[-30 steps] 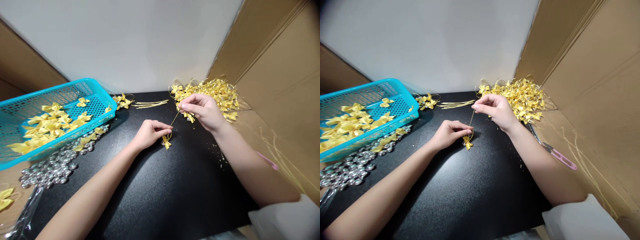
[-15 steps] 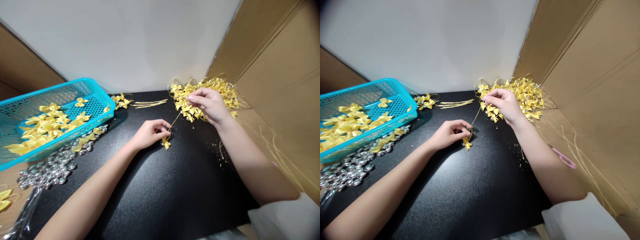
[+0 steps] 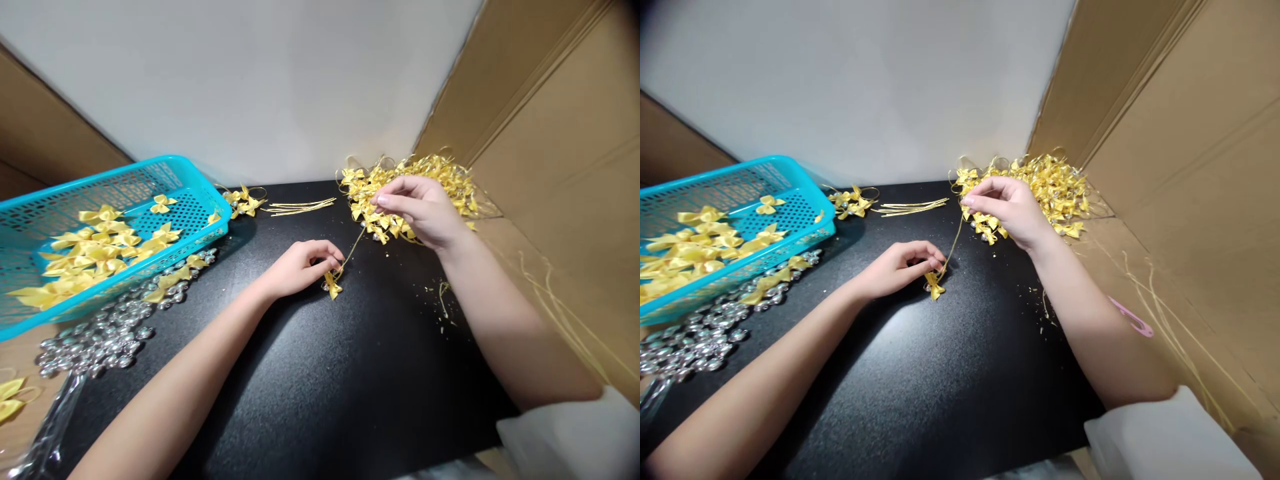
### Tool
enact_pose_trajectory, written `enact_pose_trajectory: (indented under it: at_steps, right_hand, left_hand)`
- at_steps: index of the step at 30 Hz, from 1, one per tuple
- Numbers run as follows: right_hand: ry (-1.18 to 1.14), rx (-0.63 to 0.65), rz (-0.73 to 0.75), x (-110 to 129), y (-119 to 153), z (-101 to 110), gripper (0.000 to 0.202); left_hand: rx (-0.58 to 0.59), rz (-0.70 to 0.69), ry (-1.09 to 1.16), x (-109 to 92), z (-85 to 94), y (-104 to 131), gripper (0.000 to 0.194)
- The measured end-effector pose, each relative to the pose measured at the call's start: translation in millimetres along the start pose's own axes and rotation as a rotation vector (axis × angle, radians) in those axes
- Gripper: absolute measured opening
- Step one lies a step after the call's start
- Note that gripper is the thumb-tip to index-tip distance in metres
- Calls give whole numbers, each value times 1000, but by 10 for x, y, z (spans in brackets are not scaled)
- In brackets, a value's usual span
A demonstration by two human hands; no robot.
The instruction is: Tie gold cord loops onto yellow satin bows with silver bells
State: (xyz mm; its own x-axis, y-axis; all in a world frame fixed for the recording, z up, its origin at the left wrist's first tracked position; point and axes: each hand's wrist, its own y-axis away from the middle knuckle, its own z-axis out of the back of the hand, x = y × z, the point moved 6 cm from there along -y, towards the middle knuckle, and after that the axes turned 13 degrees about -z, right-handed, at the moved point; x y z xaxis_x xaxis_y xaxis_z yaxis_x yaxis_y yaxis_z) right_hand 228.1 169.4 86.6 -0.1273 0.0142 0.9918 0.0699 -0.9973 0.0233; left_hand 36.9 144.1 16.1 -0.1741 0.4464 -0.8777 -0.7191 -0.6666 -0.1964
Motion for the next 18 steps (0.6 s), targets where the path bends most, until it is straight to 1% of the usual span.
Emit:
enact_pose_trajectory:
  at_steps: [2, 4, 6, 8, 12, 14, 16, 18]
  right_hand:
    - [221, 97, -10, 52, 37, 8, 14]
    - [504, 248, -62, 44, 90, -25, 10]
    - [747, 381, -122, -18, 150, -78, 6]
    - [899, 462, -180, -112, 191, -153, 5]
    - [1012, 557, -313, -361, 223, -331, 9]
    - [1061, 589, -350, -449, 234, -377, 12]
    - [1127, 582, -346, -468, 241, -375, 20]
    - [1195, 518, -316, -424, 243, -343, 25]
  left_hand:
    - [11, 7, 36, 3, -9, 5, 16]
    - [24, 8, 39, 1, -11, 9, 15]
    - [34, 7, 27, -5, -9, 10, 15]
    - [42, 6, 17, -13, -9, 10, 16]
    - [54, 14, -3, -22, -22, 14, 19]
    - [50, 17, 4, -22, -29, 16, 18]
    - [43, 19, 16, -19, -32, 18, 17]
    - [35, 21, 20, -13, -30, 19, 16]
